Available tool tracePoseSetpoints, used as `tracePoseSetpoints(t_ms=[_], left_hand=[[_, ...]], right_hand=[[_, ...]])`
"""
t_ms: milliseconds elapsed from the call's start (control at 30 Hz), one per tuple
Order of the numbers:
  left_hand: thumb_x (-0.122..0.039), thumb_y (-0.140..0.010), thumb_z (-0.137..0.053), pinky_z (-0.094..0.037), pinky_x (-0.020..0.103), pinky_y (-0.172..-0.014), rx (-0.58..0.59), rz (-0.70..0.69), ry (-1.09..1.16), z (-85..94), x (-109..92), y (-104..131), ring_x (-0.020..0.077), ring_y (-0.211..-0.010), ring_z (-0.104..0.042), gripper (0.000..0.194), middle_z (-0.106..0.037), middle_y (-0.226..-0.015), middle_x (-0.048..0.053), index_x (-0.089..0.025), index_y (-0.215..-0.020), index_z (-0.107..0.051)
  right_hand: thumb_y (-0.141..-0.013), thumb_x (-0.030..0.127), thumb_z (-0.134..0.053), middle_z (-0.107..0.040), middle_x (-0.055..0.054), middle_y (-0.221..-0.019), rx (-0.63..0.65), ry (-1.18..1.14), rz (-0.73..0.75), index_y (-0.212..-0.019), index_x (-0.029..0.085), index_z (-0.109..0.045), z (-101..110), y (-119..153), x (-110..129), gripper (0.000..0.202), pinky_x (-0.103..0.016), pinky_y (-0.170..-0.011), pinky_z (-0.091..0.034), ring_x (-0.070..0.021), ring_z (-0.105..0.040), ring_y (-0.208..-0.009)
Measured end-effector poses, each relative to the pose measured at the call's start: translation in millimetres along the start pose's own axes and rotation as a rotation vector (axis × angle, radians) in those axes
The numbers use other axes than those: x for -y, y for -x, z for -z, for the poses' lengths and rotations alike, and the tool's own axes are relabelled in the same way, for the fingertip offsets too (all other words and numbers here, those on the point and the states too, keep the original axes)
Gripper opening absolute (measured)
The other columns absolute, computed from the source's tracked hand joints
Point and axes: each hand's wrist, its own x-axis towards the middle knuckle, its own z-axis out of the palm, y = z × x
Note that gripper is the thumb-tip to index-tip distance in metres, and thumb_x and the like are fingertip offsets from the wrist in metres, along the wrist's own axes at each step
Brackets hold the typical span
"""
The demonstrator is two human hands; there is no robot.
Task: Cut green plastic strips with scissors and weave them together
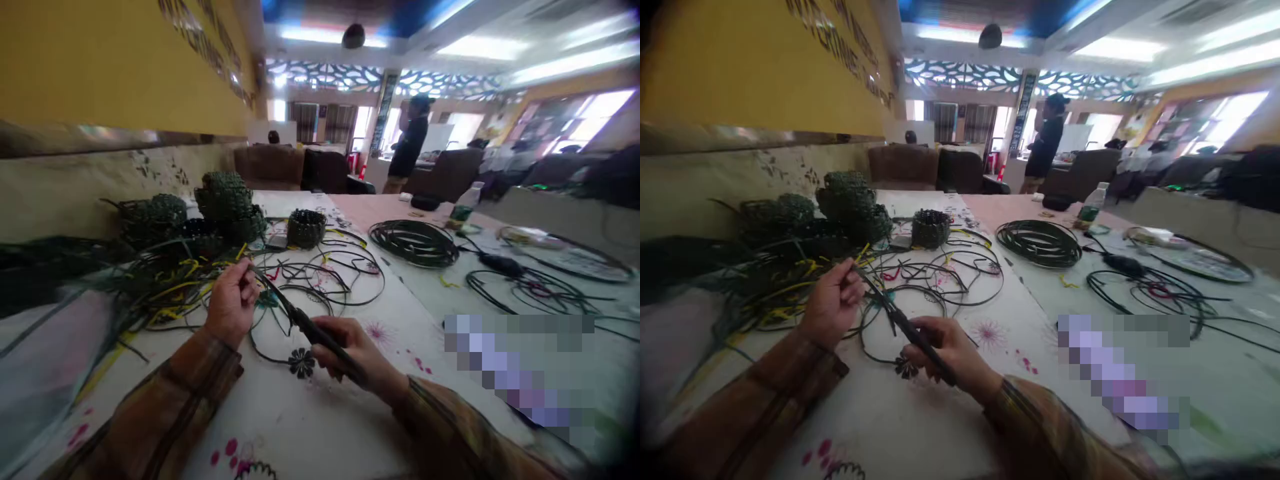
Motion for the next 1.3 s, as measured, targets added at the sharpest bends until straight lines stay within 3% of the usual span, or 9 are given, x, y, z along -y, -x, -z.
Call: tracePoseSetpoints(t_ms=[267, 533, 700, 833, 1033, 1300], left_hand=[[-0.018, -0.073, -0.072, -0.021, 0.014, -0.031, 0.096, -0.037, -0.068, 0.9, 6.8, 8.5, 0.0015, -0.033, -0.029, 0.032, -0.045, -0.050, -0.008, -0.017, -0.062, -0.042], [-0.018, -0.074, -0.071, -0.022, 0.014, -0.031, 0.100, -0.038, -0.085, 2.1, 8.2, 5.4, 0.0016, -0.033, -0.030, 0.025, -0.046, -0.049, -0.007, -0.015, -0.064, -0.049], [-0.018, -0.079, -0.066, -0.023, 0.013, -0.032, 0.041, -0.018, -0.021, 3.1, 2.2, 0.7, 0.0007, -0.033, -0.030, 0.012, -0.048, -0.051, -0.006, -0.011, -0.072, -0.059], [-0.018, -0.079, -0.066, -0.023, 0.013, -0.032, 0.031, -0.038, -0.045, 3.8, -2.6, -1.7, 0.0009, -0.032, -0.031, 0.013, -0.047, -0.049, -0.006, -0.011, -0.070, -0.059], [-0.024, -0.074, -0.074, -0.022, 0.013, -0.031, 0.115, -0.098, -0.142, 5.2, 6.1, 3.3, 0.0010, -0.032, -0.031, 0.020, -0.047, -0.049, -0.007, -0.013, -0.067, -0.058], [-0.026, -0.073, -0.074, -0.022, 0.013, -0.031, 0.127, -0.118, -0.173, 5.0, 5.7, 5.0, 0.0010, -0.033, -0.030, 0.021, -0.047, -0.049, -0.007, -0.014, -0.067, -0.059]], right_hand=[[-0.068, 0.044, -0.085, -0.057, 0.005, -0.062, -0.007, 0.014, 0.019, -0.107, 0.010, -0.063, 3.8, 0.7, 5.7, 0.056, -0.013, -0.037, -0.039, -0.0037, -0.047, -0.042], [-0.074, 0.045, -0.081, -0.054, 0.005, -0.061, 0.001, 0.007, 0.033, -0.104, 0.012, -0.066, 2.1, 0.4, -1.5, 0.047, -0.012, -0.035, -0.035, -0.0023, -0.043, -0.040], [-0.079, 0.044, -0.078, -0.052, 0.005, -0.058, 0.002, 0.040, 0.063, -0.094, 0.012, -0.067, 1.0, 2.9, -2.4, 0.037, -0.011, -0.034, -0.031, -0.0015, -0.040, -0.038], [-0.076, 0.046, -0.079, -0.053, 0.005, -0.058, -0.006, 0.056, 0.042, -0.097, 0.012, -0.067, 1.5, 3.2, 1.6, 0.042, -0.012, -0.034, -0.034, -0.0025, -0.042, -0.038], [-0.068, 0.044, -0.085, -0.057, 0.005, -0.065, -0.020, 0.005, 0.020, -0.108, 0.011, -0.063, 2.6, 0.8, 4.9, 0.057, -0.014, -0.037, -0.038, -0.0038, -0.047, -0.043], [-0.072, 0.043, -0.083, -0.056, 0.005, -0.062, -0.005, 0.010, 0.039, -0.107, 0.012, -0.065, 2.8, 1.4, 0.9, 0.050, -0.013, -0.036, -0.035, -0.0032, -0.044, -0.041]])
